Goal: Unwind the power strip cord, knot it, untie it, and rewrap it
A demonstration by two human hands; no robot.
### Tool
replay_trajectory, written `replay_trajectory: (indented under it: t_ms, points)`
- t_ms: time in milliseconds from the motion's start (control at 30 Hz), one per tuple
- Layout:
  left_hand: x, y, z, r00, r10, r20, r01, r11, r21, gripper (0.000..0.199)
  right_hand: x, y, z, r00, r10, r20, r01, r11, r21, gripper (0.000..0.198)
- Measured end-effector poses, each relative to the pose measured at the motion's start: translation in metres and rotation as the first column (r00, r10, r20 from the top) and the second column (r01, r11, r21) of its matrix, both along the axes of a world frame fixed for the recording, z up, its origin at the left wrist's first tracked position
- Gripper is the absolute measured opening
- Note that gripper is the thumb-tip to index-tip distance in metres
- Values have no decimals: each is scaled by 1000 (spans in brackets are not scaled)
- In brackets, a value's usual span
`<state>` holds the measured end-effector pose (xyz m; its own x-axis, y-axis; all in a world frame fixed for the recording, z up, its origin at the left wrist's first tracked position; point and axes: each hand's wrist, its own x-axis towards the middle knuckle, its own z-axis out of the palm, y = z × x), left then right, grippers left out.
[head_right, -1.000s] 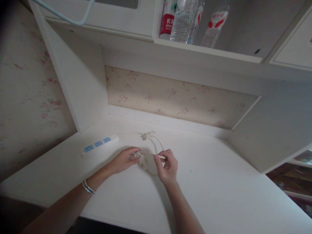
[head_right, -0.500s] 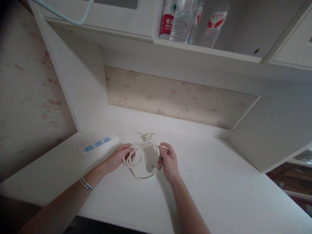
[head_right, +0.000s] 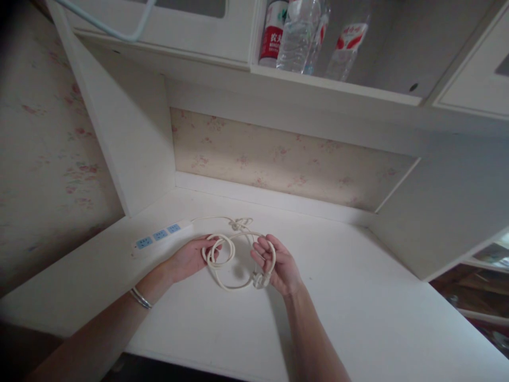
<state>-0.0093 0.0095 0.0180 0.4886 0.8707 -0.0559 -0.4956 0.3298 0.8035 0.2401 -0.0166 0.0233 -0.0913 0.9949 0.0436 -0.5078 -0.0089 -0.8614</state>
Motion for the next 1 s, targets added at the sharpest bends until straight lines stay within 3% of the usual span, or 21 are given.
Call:
replay_trajectory:
  t_ms: [133,300,667,833,1000]
  points:
    - [2,-2,-1,996,-6,-87,10,999,53,20,-10,2,-1,1000,-5,5,5,997,78,42]
    - [3,-1,-14,966,23,-258,3,995,100,30,-16,12,-4,979,-201,35,194,970,146,26]
    - [6,-5,-12,912,-12,-409,105,973,207,39,-23,13,-5,970,-170,-172,174,985,13,18]
    - [6,-5,-19,890,11,-456,65,987,150,48,-31,8,-5,995,-95,35,91,989,117,24]
    - [7,-5,-22,881,10,-473,59,990,129,46,-36,3,-3,960,-140,243,85,971,224,28]
